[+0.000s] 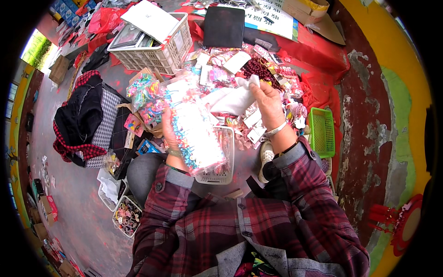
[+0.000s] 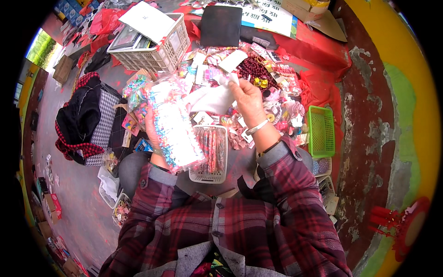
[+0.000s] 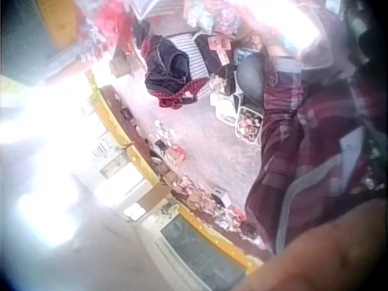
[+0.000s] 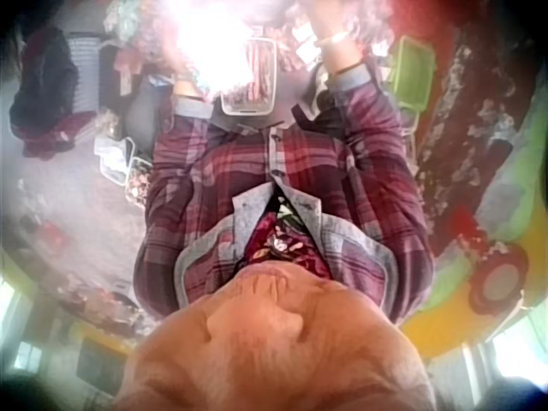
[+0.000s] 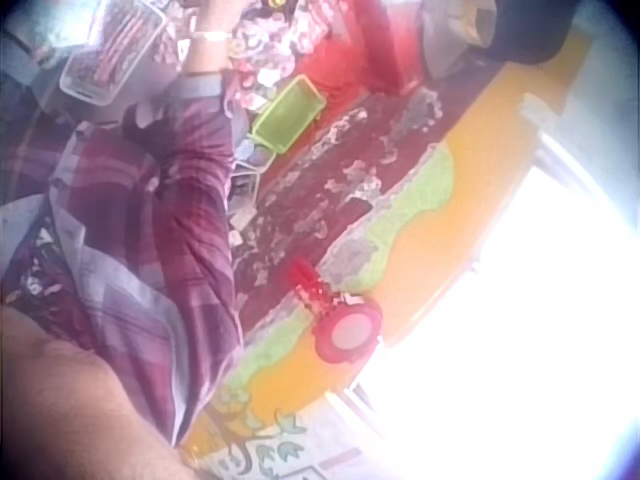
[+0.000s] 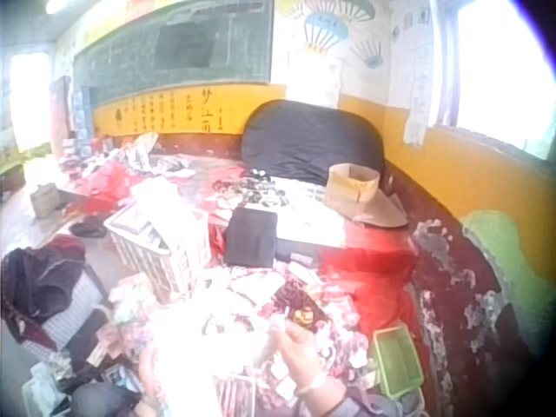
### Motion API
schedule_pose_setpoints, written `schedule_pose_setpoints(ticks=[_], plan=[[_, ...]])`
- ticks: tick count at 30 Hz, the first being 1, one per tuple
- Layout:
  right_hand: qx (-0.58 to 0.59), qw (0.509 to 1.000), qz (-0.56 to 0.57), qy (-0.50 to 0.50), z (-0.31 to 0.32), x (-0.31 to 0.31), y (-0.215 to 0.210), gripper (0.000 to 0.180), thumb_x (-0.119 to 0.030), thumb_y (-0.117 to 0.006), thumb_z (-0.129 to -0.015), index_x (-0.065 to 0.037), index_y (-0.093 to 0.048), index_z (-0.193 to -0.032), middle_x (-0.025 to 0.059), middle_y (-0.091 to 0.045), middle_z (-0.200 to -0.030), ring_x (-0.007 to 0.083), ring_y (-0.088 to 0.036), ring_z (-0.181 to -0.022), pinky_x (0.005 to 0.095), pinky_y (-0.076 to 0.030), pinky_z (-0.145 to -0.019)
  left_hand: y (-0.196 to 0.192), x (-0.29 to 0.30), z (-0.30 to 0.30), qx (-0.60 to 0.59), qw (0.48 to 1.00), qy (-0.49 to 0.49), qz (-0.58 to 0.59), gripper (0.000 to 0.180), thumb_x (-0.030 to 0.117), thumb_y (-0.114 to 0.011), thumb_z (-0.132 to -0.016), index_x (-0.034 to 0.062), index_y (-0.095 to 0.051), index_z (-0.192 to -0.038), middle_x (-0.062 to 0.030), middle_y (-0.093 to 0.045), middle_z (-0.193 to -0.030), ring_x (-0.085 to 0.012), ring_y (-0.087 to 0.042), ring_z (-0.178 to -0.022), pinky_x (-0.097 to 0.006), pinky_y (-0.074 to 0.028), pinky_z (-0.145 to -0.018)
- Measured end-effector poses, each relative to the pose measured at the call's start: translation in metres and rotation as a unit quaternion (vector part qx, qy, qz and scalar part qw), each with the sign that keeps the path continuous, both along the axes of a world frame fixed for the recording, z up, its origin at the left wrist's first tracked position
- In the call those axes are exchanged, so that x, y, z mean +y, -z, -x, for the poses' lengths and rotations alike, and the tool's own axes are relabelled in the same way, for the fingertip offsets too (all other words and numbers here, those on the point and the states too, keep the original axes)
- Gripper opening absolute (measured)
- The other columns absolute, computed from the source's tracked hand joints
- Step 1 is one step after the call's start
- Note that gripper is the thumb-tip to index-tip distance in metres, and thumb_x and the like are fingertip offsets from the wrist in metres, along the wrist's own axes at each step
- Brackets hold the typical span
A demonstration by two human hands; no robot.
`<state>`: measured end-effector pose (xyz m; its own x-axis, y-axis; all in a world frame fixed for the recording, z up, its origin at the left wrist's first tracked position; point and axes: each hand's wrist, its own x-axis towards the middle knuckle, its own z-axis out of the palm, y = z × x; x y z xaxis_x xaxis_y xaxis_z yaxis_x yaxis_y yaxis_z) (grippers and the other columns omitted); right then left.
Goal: The person sits on the floor and sorts through various small items, including hair accessories and packaged goods, placing them into a white plastic basket. They handle items one by one, picking them up from a pile and arranging them in the basket.
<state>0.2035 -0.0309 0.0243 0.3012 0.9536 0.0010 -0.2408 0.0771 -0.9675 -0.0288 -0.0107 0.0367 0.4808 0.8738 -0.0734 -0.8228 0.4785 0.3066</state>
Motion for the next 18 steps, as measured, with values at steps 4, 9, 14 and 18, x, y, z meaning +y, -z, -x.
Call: schedule_pose_setpoints(ticks=[4,9,14,18], plan=[[-0.034,0.998,0.007,0.051,-0.007,0.003,0.000,0.018,-0.012,-0.065,-0.083,-0.001,-0.068,-0.098,0.0025,-0.066,-0.091,0.0114,-0.060,-0.084,0.0239,-0.046,-0.078,-0.011,0.002,-0.001,0.060,0.992,-0.112,0.009,0.063,0.051,-0.049,-0.086,0.0033,-0.047,-0.127,-0.0124,-0.057,-0.117,-0.0266,-0.058,-0.100,-0.039,-0.051,-0.084],[-0.479,0.842,-0.247,0.008,-0.005,-0.009,-0.045,0.014,-0.008,-0.064,-0.072,0.001,-0.067,-0.081,0.0098,-0.066,-0.092,0.0277,-0.062,-0.091,0.0336,-0.047,-0.084,-0.019,-0.001,-0.002,0.085,0.991,-0.106,0.020,0.059,0.050,-0.047,-0.086,0.0033,-0.050,-0.123,-0.0121,-0.060,-0.110,-0.0277,-0.061,-0.094,-0.039,-0.053,-0.078],[-0.263,0.952,-0.090,-0.127,-0.001,-0.025,-0.046,0.016,-0.016,-0.061,-0.086,0.000,-0.064,-0.084,0.0028,-0.066,-0.084,0.0150,-0.061,-0.073,0.0275,-0.049,-0.069,0.009,0.000,-0.003,0.025,0.998,0.020,0.048,0.060,0.053,-0.050,-0.083,0.0070,-0.051,-0.121,-0.0121,-0.058,-0.111,-0.0286,-0.056,-0.103,-0.051,-0.047,-0.086],[-0.025,0.999,0.014,-0.035,-0.007,-0.012,-0.037,0.025,-0.026,-0.057,-0.093,-0.003,-0.065,-0.098,-0.0020,-0.064,-0.083,0.0062,-0.058,-0.073,0.0215,-0.047,-0.065,0.012,-0.004,-0.013,0.032,0.994,0.043,0.091,0.060,0.054,-0.053,-0.081,0.0101,-0.049,-0.123,-0.0107,-0.055,-0.115,-0.0284,-0.052,-0.110,-0.058,-0.040,-0.092]])
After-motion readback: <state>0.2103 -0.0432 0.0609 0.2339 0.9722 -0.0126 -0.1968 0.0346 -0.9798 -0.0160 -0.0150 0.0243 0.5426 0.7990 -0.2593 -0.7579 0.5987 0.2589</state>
